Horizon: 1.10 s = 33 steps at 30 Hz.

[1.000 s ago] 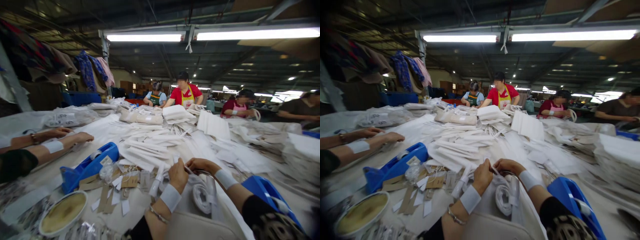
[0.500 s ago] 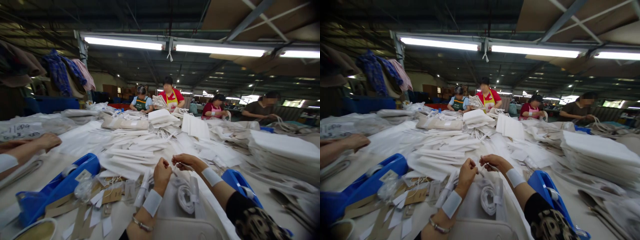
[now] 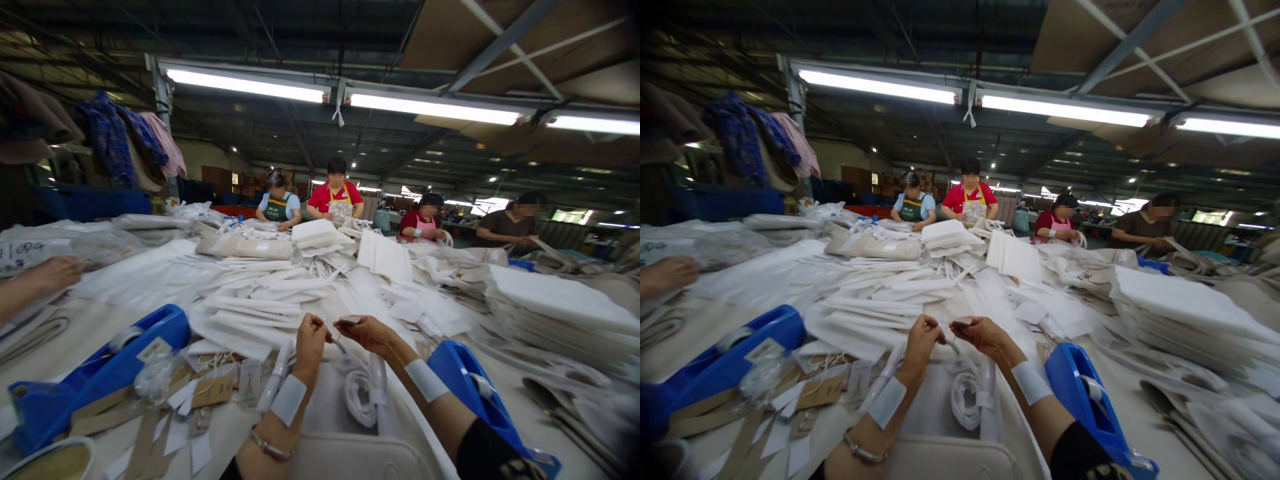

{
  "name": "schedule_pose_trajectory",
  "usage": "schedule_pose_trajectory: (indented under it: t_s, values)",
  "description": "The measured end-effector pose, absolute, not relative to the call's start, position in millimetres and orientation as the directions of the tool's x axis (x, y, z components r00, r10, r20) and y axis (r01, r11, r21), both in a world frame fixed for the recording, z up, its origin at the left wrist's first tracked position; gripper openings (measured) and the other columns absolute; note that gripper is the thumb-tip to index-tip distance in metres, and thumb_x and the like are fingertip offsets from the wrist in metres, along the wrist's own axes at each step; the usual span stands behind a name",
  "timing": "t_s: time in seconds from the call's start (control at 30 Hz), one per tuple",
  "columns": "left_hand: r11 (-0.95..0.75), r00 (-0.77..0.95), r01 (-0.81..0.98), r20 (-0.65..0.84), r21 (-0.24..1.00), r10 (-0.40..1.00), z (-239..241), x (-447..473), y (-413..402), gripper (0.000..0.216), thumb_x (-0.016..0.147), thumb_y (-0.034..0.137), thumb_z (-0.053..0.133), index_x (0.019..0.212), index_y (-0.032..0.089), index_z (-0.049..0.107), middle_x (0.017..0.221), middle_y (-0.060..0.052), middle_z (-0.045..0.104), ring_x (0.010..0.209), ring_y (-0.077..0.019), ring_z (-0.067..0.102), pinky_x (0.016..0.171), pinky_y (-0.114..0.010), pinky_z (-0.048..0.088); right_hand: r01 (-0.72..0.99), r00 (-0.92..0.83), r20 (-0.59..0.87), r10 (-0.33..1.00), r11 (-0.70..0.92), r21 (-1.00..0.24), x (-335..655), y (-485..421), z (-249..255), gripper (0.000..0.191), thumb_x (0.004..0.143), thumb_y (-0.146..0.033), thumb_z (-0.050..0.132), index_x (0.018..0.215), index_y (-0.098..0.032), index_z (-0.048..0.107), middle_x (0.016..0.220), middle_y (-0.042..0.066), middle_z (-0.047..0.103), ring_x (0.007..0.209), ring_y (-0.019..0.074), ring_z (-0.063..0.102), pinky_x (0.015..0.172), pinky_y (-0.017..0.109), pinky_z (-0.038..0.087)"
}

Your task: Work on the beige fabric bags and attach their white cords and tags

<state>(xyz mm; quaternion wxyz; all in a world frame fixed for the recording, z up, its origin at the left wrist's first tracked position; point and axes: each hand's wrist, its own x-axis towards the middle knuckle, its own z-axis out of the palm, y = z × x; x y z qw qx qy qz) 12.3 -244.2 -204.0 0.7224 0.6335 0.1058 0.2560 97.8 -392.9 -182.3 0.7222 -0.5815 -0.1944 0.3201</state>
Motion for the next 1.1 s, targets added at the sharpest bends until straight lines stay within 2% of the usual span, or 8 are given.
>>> schedule_pose_trajectory:
  t_s: [0.07,0.2,0.57,0.73,0.83,0.9,1.03,1.1]
  values:
    - [0.079,0.842,-0.232,0.16,0.969,0.516,-201,10,-244,0.014,0.068,0.013,0.051,0.079,0.019,0.046,0.061,0.004,0.063,0.05,-0.0103,0.058,0.054,-0.02,0.045,-0.221,0.734,-0.117,0.669,0.073,-0.973,99,-395,-183,0.035,0.06,-0.028,0.084,0.086,-0.012,0.067,0.087,0.006,0.07,0.065,0.0094,0.061,0.065,0.022,0.052]
    - [0.076,0.825,-0.202,0.128,0.976,0.55,-199,9,-243,0.016,0.071,0.015,0.052,0.087,0.017,0.049,0.074,-0.002,0.069,0.052,-0.0087,0.059,0.053,-0.019,0.043,-0.155,0.75,-0.163,0.641,-0.07,-0.985,97,-399,-183,0.035,0.064,-0.039,0.081,0.079,-0.014,0.061,0.06,-0.002,0.061,0.042,0.0041,0.043,0.042,0.018,0.034]
    - [-0.104,0.798,-0.09,0.134,0.991,0.587,-201,8,-242,0.032,0.08,0.013,0.045,0.111,0.016,0.049,0.074,-0.001,0.067,0.048,-0.0125,0.06,0.045,-0.02,0.039,0.146,0.744,-0.145,0.653,-0.371,-0.917,99,-379,-177,0.011,0.057,-0.022,0.072,0.064,-0.015,0.067,0.042,-0.006,0.053,0.037,0.0055,0.037,0.038,0.02,0.023]
    - [-0.349,0.789,-0.164,0.335,0.923,0.515,-184,-6,-256,0.04,0.079,0.004,0.043,0.113,0.022,0.055,0.093,-0.003,0.067,0.083,-0.0173,0.065,0.079,-0.029,0.049,0.218,0.711,-0.083,0.699,-0.331,-0.918,103,-366,-171,0.013,0.048,-0.011,0.074,0.057,-0.014,0.066,0.046,-0.004,0.057,0.043,0.0062,0.045,0.042,0.018,0.032]
    - [-0.496,0.712,-0.255,0.509,0.83,0.483,-174,-13,-261,0.041,0.079,0.004,0.047,0.113,0.022,0.057,0.115,-0.006,0.06,0.116,-0.0215,0.053,0.104,-0.035,0.038,0.207,0.71,-0.043,0.703,-0.267,-0.941,98,-368,-170,0.012,0.055,-0.018,0.072,0.06,-0.015,0.062,0.049,-0.002,0.059,0.042,0.008,0.048,0.042,0.02,0.038]
    - [-0.553,0.639,-0.236,0.556,0.799,0.531,-173,-13,-261,0.038,0.077,0.009,0.054,0.114,0.019,0.055,0.122,-0.01,0.053,0.123,-0.0249,0.045,0.106,-0.04,0.035,0.185,0.72,-0.022,0.693,-0.223,-0.957,93,-374,-171,0.017,0.061,-0.026,0.072,0.064,-0.016,0.059,0.052,-0.001,0.06,0.044,0.0093,0.052,0.045,0.022,0.043]
    - [-0.488,0.78,-0.223,0.454,0.844,0.43,-178,-7,-256,0.006,0.073,0.015,0.06,0.075,0.018,0.056,0.075,0.0,0.056,0.08,-0.0182,0.057,0.076,-0.03,0.047,0.194,0.713,0.026,0.7,-0.162,-0.967,83,-388,-172,0.028,0.06,-0.031,0.076,0.075,-0.016,0.058,0.061,-0.001,0.062,0.055,0.0127,0.059,0.055,0.027,0.05]
    - [-0.454,0.827,-0.276,0.449,0.848,0.338,-180,-4,-254,0.008,0.073,0.016,0.059,0.067,0.018,0.054,0.064,0.003,0.053,0.066,-0.0137,0.054,0.066,-0.023,0.045,0.249,0.704,0.074,0.706,-0.147,-0.957,79,-390,-171,0.032,0.056,-0.03,0.08,0.078,-0.015,0.062,0.065,-0.002,0.063,0.059,0.013,0.058,0.059,0.027,0.048]
